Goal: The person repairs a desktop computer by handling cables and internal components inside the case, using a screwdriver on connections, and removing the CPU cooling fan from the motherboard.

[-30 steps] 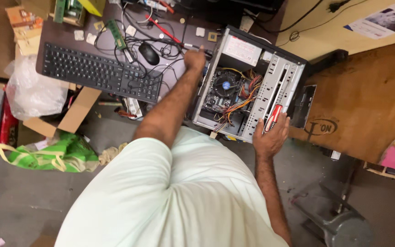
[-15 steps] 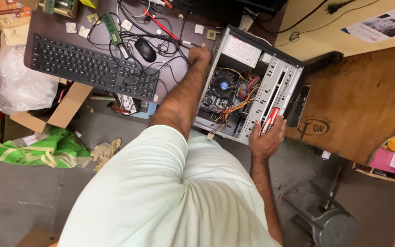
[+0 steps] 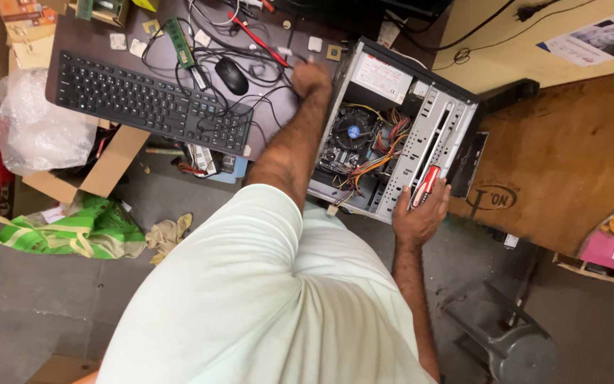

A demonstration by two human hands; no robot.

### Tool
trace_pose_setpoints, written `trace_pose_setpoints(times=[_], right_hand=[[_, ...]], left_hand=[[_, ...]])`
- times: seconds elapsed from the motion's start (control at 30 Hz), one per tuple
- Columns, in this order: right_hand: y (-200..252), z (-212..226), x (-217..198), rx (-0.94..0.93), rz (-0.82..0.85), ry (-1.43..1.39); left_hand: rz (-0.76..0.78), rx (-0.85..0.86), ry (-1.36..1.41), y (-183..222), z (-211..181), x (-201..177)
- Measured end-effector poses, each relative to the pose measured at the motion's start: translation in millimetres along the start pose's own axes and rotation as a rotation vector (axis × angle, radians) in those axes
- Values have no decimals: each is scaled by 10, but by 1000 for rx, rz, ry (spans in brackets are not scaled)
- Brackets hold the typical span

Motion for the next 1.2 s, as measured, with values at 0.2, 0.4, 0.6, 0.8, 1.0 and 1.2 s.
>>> trace_pose_setpoints(times=[0.2, 0.4, 0.6, 0.8, 1.0, 1.2], right_hand=[[36, -29, -5, 17, 12, 14], [38, -55, -3, -9, 9, 6], [47, -64, 27, 29, 26, 33], [55, -48, 21, 5, 27, 37], [29, 3, 26, 3, 7, 35], [-18, 44, 11, -16, -14, 21]], left_hand=[[-125, 39, 295, -560, -52, -177], [10, 357, 240, -1001, 168, -736], [424, -14, 401, -204, 772, -952], [536, 0, 278, 76, 882, -531], [477, 7, 19, 220, 528, -770], [499, -51, 136, 170, 625, -562]])
Point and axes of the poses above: each hand's wrist, its own y-axis away from the middle knuckle, its own x-axis out of the palm, z = x × y, the point moved 3 cm from there along -y, towards the middle knuckle, and after that the axes turned 14 degrees about -z, right-handed, at the moved point
